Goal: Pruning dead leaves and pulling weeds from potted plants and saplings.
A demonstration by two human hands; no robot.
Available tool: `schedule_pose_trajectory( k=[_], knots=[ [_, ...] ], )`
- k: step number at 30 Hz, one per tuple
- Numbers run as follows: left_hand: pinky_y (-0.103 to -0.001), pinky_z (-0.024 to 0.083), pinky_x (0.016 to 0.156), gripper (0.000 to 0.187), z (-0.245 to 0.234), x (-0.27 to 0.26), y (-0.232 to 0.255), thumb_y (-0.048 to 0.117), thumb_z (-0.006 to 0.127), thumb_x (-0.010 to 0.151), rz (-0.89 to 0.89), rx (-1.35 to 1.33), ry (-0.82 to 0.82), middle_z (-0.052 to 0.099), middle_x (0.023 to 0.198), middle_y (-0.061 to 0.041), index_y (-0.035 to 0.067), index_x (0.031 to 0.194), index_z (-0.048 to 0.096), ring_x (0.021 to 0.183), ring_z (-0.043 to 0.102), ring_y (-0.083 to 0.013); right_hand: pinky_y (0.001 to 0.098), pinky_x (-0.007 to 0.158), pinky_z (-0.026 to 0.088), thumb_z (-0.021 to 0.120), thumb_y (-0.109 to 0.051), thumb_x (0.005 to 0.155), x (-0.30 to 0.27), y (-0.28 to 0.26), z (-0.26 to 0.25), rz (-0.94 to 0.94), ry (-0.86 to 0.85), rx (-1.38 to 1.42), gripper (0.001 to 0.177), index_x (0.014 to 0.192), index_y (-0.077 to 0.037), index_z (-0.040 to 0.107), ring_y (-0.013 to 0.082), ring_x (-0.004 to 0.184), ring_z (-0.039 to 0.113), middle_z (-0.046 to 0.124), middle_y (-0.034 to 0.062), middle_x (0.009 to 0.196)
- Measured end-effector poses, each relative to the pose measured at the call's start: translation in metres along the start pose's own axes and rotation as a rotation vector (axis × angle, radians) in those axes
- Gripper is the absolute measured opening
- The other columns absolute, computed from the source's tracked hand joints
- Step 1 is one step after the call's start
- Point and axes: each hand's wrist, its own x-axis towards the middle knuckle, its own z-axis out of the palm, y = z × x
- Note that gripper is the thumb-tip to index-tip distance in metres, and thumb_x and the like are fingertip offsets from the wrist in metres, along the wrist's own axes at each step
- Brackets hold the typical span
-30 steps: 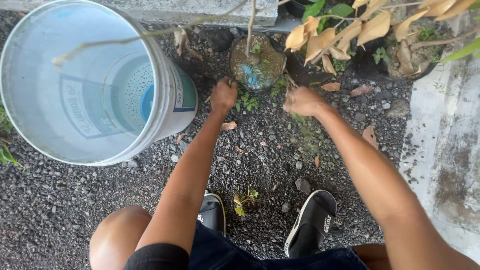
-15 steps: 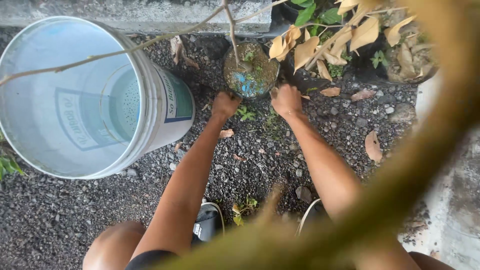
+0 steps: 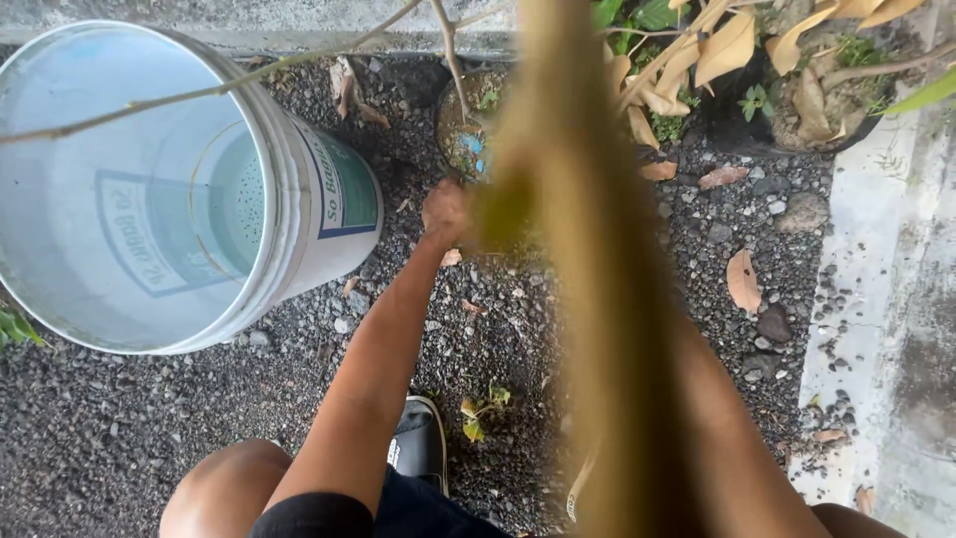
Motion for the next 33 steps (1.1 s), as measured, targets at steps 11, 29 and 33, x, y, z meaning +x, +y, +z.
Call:
schedule_pose_trajectory(
  k=[11, 29, 33],
  knots=[
    [-0.047, 0.054, 0.096, 0.056, 0.007, -0.006, -0.006, 0.050, 0.051, 0.104, 0.087, 0.156, 0.093, 0.070, 0.112, -0.027, -0.002, 0.118, 0.066, 0.108, 0.068, -0.0418, 0.0480, 0.078, 0.051, 0.060, -0.047, 0.100, 0.005, -0.019, 0.055, 0.205, -0.108, 0.107, 0.048, 0.102, 0.000, 0.068, 0.0347, 0.085, 0.065, 0.068, 0.0196, 0.093],
    [-0.051, 0.054, 0.084, 0.038, 0.136, 0.091, -0.100, 0.032, 0.039, 0.108, 0.255, 0.027, 0.270, 0.069, 0.108, -0.025, 0.004, 0.114, 0.065, 0.093, 0.066, -0.0424, 0.0432, 0.081, 0.058, 0.085, -0.060, 0.076, -0.025, -0.132, -0.019, 0.529, -0.039, 0.562, 0.072, 0.100, 0.007, 0.073, 0.0312, 0.085, 0.071, 0.074, 0.0176, 0.095],
    [-0.026, 0.038, 0.076, 0.039, 0.150, 0.095, -0.112, 0.028, 0.017, 0.112, 0.316, -0.167, 0.255, 0.052, 0.106, -0.006, 0.008, 0.120, 0.050, 0.090, 0.047, -0.0141, 0.0457, 0.089, 0.054, 0.082, -0.064, 0.069, -0.070, -0.217, -0.165, 0.103, 0.380, -0.052, 0.091, 0.125, 0.006, 0.064, 0.0374, 0.099, 0.068, 0.069, 0.0234, 0.112]
  ],
)
